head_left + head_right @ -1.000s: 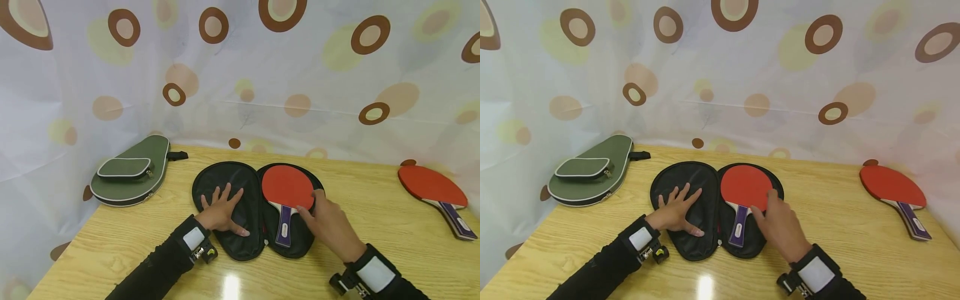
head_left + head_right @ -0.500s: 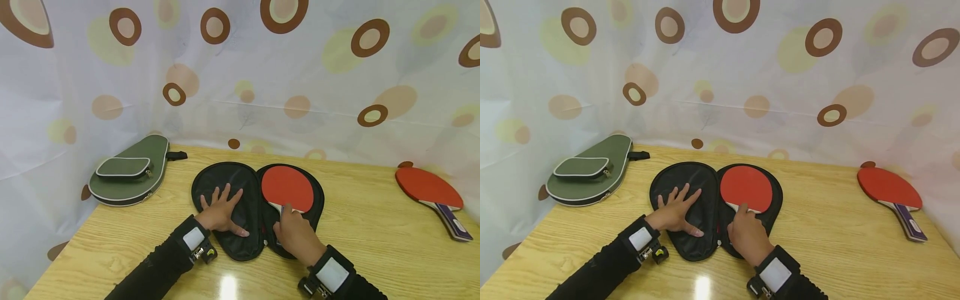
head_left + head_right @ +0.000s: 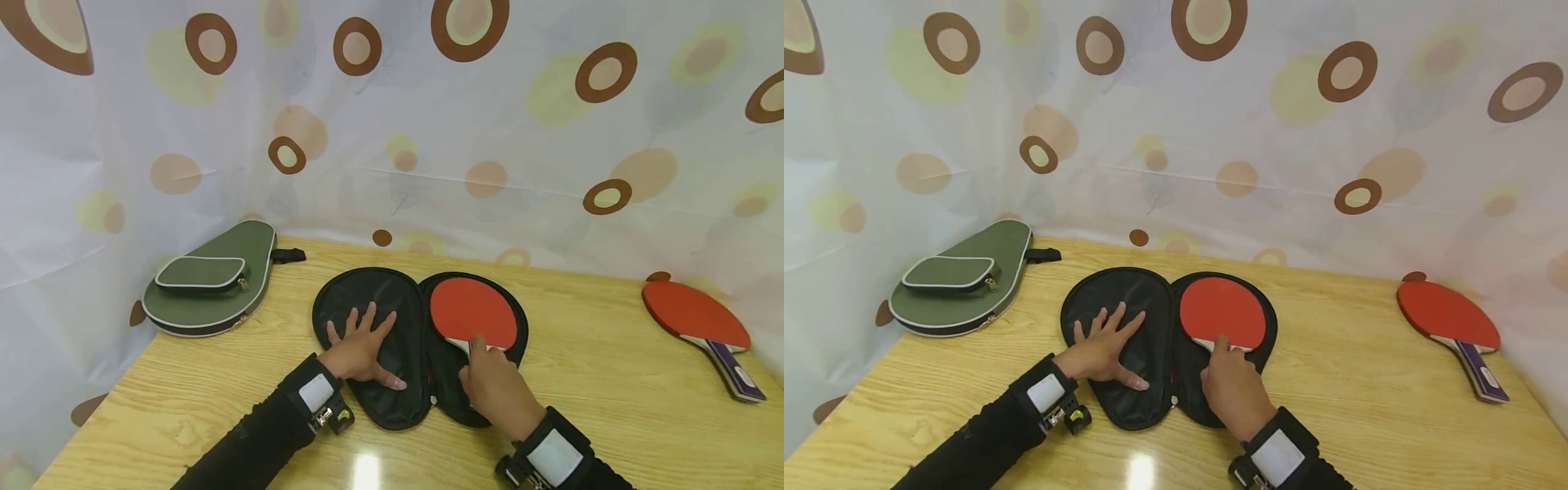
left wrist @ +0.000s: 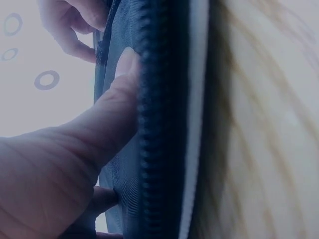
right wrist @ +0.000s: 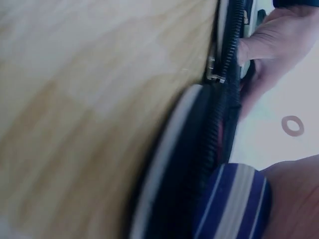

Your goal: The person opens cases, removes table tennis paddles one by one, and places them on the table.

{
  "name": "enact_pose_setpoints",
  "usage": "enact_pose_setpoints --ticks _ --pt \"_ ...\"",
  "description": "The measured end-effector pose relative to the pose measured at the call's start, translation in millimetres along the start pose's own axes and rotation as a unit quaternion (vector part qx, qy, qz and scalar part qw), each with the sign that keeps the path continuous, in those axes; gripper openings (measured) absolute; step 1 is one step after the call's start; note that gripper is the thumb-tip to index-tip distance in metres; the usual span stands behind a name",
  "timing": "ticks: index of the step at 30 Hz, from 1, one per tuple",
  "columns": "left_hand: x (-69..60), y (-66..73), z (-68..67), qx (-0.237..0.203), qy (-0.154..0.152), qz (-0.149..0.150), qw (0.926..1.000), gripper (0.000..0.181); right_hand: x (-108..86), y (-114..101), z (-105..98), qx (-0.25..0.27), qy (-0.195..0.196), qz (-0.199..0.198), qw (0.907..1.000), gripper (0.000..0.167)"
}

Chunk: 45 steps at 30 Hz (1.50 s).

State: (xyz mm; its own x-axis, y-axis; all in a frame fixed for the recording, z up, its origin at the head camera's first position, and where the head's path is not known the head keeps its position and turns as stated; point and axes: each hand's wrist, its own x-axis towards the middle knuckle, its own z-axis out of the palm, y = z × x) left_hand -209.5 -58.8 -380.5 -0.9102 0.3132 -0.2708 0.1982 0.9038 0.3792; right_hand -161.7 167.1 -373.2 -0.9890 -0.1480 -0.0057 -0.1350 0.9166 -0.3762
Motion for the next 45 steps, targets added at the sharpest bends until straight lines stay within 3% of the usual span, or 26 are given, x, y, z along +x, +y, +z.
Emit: enact_pose_setpoints --ticks 8,16,22,27,45 --pt "-0.1 1.8 -0.4 0.005 0.0 0.003 1.0 0.117 -4.2 26 -41 0.015 0.026 -0.013 0.9995 0.029" --pt "-1.3 1.3 -1.4 -0.001 -0.009 0.001 1.0 0.117 -0.3 90 -75 -0.003 0.054 0.011 0.9985 0.047" --pt "-3.4 1.9 -1.8 -0.001 -0.007 0.0 1.0 0.117 0.9 139 -79 0.002 0.009 0.049 0.9988 0.053" --pt "-3.4 1.8 -2.2 -0.001 -0.006 -0.002 1.0 0.117 3.0 163 -78 -0.013 -0.033 0.06 0.9976 0.053" --pt "-2.9 0.6 -1.7 -0.002 -0.007 0.006 1.0 0.117 3.8 193 -69 -0.04 -0.064 0.041 0.9963 0.051"
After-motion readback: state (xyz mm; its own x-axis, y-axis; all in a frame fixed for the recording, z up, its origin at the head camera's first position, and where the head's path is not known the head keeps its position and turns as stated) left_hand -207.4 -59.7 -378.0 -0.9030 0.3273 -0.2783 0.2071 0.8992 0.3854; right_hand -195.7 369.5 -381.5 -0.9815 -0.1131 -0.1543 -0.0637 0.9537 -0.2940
